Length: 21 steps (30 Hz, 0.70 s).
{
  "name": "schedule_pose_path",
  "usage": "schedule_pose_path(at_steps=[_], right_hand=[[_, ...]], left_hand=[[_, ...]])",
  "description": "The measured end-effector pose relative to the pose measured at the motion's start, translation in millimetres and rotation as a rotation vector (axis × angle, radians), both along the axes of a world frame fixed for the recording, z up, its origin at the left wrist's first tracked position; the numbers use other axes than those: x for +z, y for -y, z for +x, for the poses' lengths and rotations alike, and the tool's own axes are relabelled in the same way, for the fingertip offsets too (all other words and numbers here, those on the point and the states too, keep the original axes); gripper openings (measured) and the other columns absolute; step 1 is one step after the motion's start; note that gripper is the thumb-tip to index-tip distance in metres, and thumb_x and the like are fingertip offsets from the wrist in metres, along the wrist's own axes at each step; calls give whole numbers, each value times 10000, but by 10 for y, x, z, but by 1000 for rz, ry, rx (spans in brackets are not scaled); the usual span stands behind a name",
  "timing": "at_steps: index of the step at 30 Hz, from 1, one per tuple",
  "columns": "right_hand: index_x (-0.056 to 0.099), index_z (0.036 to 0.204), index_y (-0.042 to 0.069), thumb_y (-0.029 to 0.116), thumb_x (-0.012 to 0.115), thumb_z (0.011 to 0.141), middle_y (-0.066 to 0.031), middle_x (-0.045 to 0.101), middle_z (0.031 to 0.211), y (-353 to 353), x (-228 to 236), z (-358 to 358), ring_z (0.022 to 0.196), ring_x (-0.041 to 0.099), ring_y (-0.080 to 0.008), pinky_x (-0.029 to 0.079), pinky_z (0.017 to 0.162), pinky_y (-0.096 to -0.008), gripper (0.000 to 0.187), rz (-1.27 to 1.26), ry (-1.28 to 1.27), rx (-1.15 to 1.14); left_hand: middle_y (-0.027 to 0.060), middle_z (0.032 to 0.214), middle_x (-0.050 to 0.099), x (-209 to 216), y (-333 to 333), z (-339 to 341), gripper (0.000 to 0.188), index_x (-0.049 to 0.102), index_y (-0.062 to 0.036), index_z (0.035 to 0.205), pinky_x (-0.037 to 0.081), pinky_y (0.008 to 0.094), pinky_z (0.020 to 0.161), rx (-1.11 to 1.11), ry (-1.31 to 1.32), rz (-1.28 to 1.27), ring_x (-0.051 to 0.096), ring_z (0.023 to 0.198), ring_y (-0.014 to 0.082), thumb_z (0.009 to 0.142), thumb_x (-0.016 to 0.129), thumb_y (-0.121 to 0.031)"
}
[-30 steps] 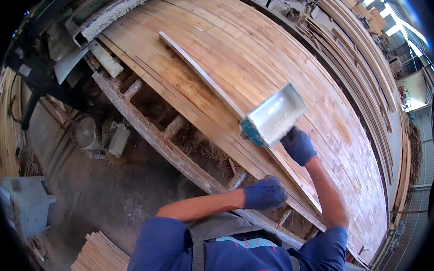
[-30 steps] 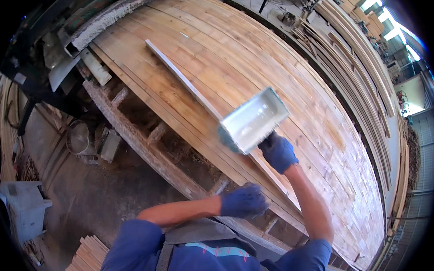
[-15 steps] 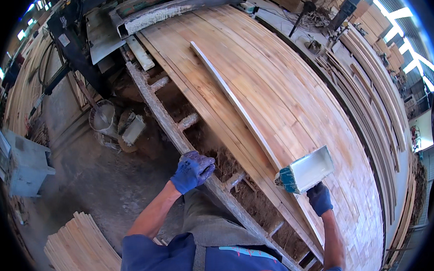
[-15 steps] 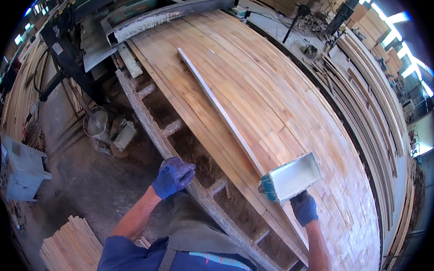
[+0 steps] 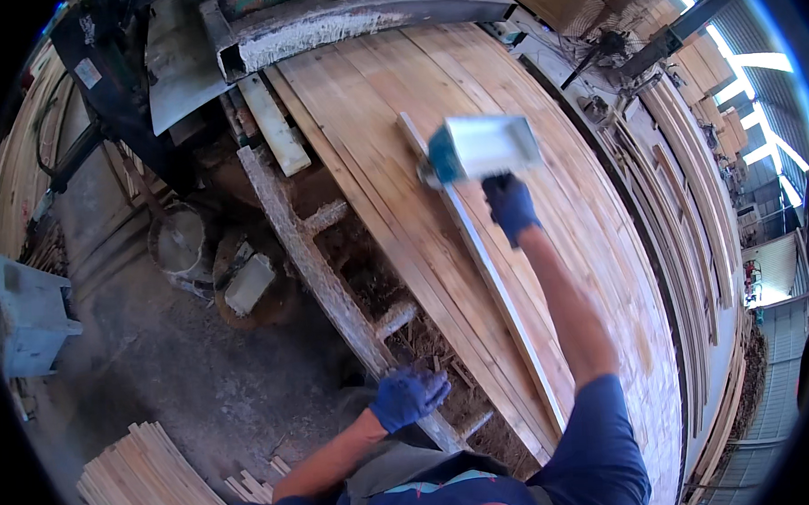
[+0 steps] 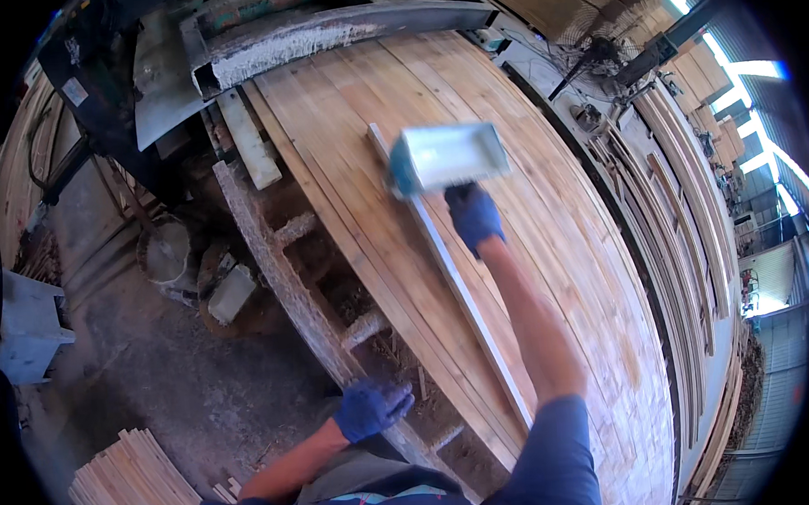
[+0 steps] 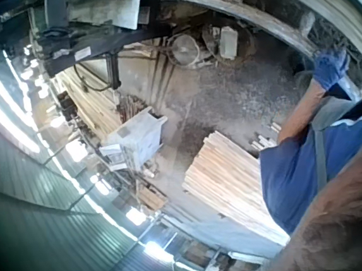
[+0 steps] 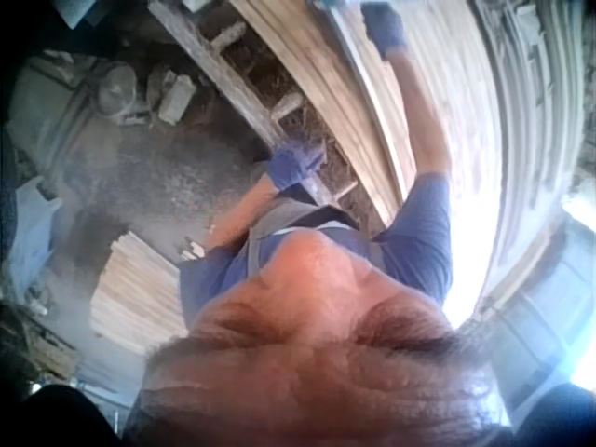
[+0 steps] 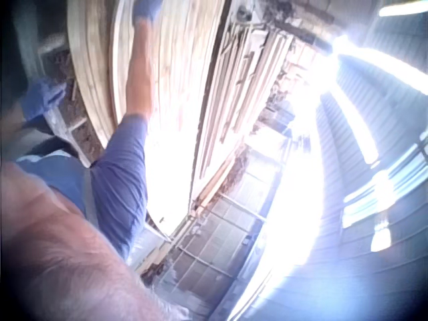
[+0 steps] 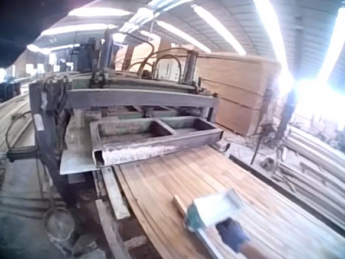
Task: The person assembles a large wooden panel by placing thin planks onto a metal frame. They use a metal hook to adjust the planks and a brush to apply a white substance to the wood. The person also uses a small rectangular tool to smooth the surface of the planks.
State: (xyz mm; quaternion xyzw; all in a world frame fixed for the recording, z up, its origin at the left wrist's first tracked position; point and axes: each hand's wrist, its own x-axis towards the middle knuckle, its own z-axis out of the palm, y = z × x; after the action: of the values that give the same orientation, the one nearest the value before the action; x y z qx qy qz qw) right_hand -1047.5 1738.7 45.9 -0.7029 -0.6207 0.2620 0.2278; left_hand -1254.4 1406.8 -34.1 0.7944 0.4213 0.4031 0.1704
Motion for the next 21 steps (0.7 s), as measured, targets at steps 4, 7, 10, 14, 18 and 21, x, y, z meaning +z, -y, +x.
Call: schedule_pose_path(at_steps=[4,7,10,14,18,21], right_hand=[[685,1030,15,442,552,943,-241,708,951,-1227,-223,-612,937,681,-407,519,801,-479,455,156,-2,-24],[700,955,2,469,563,939,-212,715,825,-1423,18,-1043,763,720,-332,540,704,-436,487,49,-136,-42],[666,900,6,366,600,945,-96,647,686,-1130,231,-931,561,613,-185,495,541,-356,369,40,-233,26],[651,927,13,276,615,950,-37,632,712,-132,643,-360,550,522,-100,454,517,-284,267,34,-359,-8],[652,970,20,217,621,951,-16,624,729,1343,1021,541,617,519,-92,453,556,-278,200,-2,-256,-141],[599,928,-9,113,573,954,-31,606,706,2686,1119,1188,563,512,-80,408,484,-255,128,167,-69,-167]], left_hand=[[46,692,645,17,-63,-43,220,717,-165,1001,477,382,548,-44,-39,15,601,574,236,827,737,-298],[54,721,656,1,-41,-45,250,710,-158,1037,488,392,574,-18,-83,-134,614,604,243,829,733,-296],[49,909,675,-24,-74,-158,317,655,-140,1163,491,393,633,-148,-255,87,624,703,212,882,610,-279],[48,786,655,-6,-90,-50,260,687,-128,1082,475,398,598,-136,-160,-36,614,651,213,876,664,-285],[56,726,638,36,-61,103,192,706,-111,999,470,388,591,-89,-110,-66,600,603,224,884,679,-262],[101,782,671,63,-42,180,146,707,-87,981,510,397,610,-138,-155,-67,643,648,267,879,696,-190]])
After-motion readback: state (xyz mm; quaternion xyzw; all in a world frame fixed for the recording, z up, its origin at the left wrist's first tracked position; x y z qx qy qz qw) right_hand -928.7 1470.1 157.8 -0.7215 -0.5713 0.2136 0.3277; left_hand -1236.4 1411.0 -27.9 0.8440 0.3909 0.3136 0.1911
